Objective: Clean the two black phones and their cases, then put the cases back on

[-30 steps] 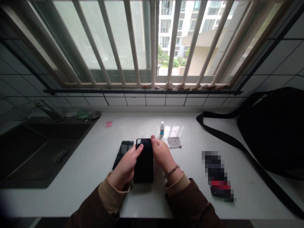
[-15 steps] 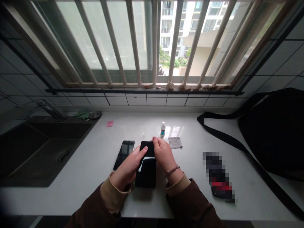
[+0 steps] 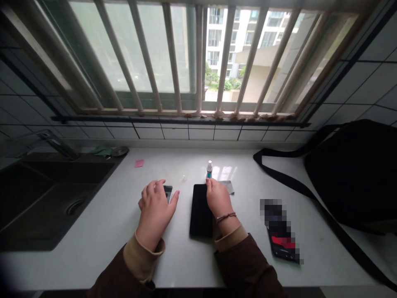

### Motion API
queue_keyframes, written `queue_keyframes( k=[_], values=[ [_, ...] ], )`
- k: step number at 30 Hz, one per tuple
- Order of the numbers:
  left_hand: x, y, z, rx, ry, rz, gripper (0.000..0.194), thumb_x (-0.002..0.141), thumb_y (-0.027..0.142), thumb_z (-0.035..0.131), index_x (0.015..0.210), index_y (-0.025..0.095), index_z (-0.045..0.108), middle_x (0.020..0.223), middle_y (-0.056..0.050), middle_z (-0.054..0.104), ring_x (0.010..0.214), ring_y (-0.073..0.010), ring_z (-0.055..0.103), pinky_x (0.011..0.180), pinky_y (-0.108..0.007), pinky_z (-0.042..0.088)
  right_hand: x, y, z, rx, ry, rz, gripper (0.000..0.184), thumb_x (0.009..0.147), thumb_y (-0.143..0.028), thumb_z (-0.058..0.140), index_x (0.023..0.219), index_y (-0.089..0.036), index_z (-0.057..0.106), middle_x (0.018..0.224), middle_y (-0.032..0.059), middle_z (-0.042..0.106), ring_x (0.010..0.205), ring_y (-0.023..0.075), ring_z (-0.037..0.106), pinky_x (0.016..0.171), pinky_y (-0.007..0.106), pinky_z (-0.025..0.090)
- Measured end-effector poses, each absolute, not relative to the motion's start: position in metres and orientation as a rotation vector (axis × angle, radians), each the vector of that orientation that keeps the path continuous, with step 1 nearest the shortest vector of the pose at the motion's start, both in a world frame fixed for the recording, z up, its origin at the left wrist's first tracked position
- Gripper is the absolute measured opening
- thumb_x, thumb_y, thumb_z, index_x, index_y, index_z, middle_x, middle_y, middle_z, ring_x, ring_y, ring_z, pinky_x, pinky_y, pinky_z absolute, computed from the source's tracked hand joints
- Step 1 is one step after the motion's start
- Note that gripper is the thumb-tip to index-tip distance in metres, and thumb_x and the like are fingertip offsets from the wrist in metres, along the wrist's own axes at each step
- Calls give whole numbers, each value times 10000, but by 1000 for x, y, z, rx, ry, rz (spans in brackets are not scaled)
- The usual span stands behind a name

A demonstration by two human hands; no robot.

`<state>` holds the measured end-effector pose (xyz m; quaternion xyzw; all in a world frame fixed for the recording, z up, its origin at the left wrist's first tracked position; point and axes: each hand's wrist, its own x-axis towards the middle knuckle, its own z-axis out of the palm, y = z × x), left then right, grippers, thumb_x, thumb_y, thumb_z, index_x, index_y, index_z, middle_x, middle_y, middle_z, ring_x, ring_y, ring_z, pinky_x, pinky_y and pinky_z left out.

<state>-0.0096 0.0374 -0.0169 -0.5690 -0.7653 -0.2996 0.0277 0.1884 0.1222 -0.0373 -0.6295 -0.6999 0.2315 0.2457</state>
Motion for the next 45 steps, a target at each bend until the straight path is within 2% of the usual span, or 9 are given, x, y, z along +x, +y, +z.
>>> queue_keyframes(
  k=[3, 7, 17, 27, 31, 34, 38, 41, 45],
  values=[
    [-14, 38, -21, -1701, -2449, -542, 484, 973, 417, 638, 1365, 138, 590, 1463, -288, 512, 1401, -476, 446, 1044, -637, 459, 184, 121, -39, -1760, -1955, 573, 445, 1156, -377, 349, 965, -195, 708, 919, 130, 782, 815, 238, 695, 657, 323, 336],
    [-16, 38, -19, -1675, -2592, -284, 451, 974, 431, 621, 1307, 127, 592, 1255, -248, 600, 1181, -438, 576, 903, -564, 528, 178, 117, -40, -1817, -1984, 506, 358, 1142, -418, 425, 1059, -178, 678, 899, 134, 778, 792, 250, 715, 644, 324, 334],
    [-16, 43, -17, -1673, -2658, -335, 512, 923, 358, 664, 1343, 101, 525, 1185, -233, 625, 1126, -415, 617, 821, -439, 549, 171, 109, -40, -1831, -2077, 383, 246, 1076, -364, 590, 1162, -148, 673, 1067, 155, 754, 980, 283, 721, 781, 326, 438],
    [-14, 47, -27, -1844, -2446, -1109, 540, 852, 355, 785, 1302, 134, 583, 1226, -221, 680, 1179, -409, 649, 1070, -542, 496, 170, 104, -34, -1726, -2005, 310, 285, 1074, -395, 570, 1146, -155, 706, 1080, 159, 738, 955, 284, 706, 799, 341, 460],
    [-4, 43, -20, -1936, -2315, -1647, 491, 787, 386, 873, 1211, 219, 690, 1221, -172, 724, 1180, -400, 663, 1091, -544, 484, 167, 99, -26, -1400, -1854, 694, 381, 1110, -508, 462, 1085, -212, 700, 944, 79, 766, 826, 227, 712, 779, 318, 482],
    [4, 39, -17, -2106, -2242, -1788, 439, 803, 397, 878, 1190, 252, 730, 1207, -139, 753, 1148, -369, 684, 1082, -515, 495, 161, 95, -26, -1263, -1764, 1139, 500, 1106, -614, 372, 924, -236, 644, 723, 13, 698, 593, 187, 641, 642, 305, 469],
    [8, 36, -17, -2156, -2232, -1766, 437, 797, 380, 891, 1194, 253, 759, 1196, -139, 765, 1154, -370, 681, 1093, -524, 488, 156, 96, -33, -1255, -1666, 1238, 540, 1068, -646, 417, 751, -235, 566, 644, 5, 610, 620, 191, 584, 606, 302, 424],
    [4, 37, -15, -2220, -2232, -1878, 405, 836, 423, 861, 1195, 251, 783, 1222, -136, 766, 1149, -349, 690, 1052, -477, 519, 157, 100, -39, -1286, -1593, 1246, 568, 1054, -679, 403, 743, -231, 562, 613, 5, 594, 601, 192, 562, 573, 300, 408],
    [-1, 39, -11, -2250, -2376, -2073, 329, 995, 497, 663, 1133, 226, 790, 1155, -110, 783, 982, -266, 729, 850, -357, 565, 158, 102, -42, -1226, -1307, 1443, 593, 993, -756, 472, 815, -211, 628, 639, 9, 627, 565, 180, 544, 526, 290, 402]
  ],
)
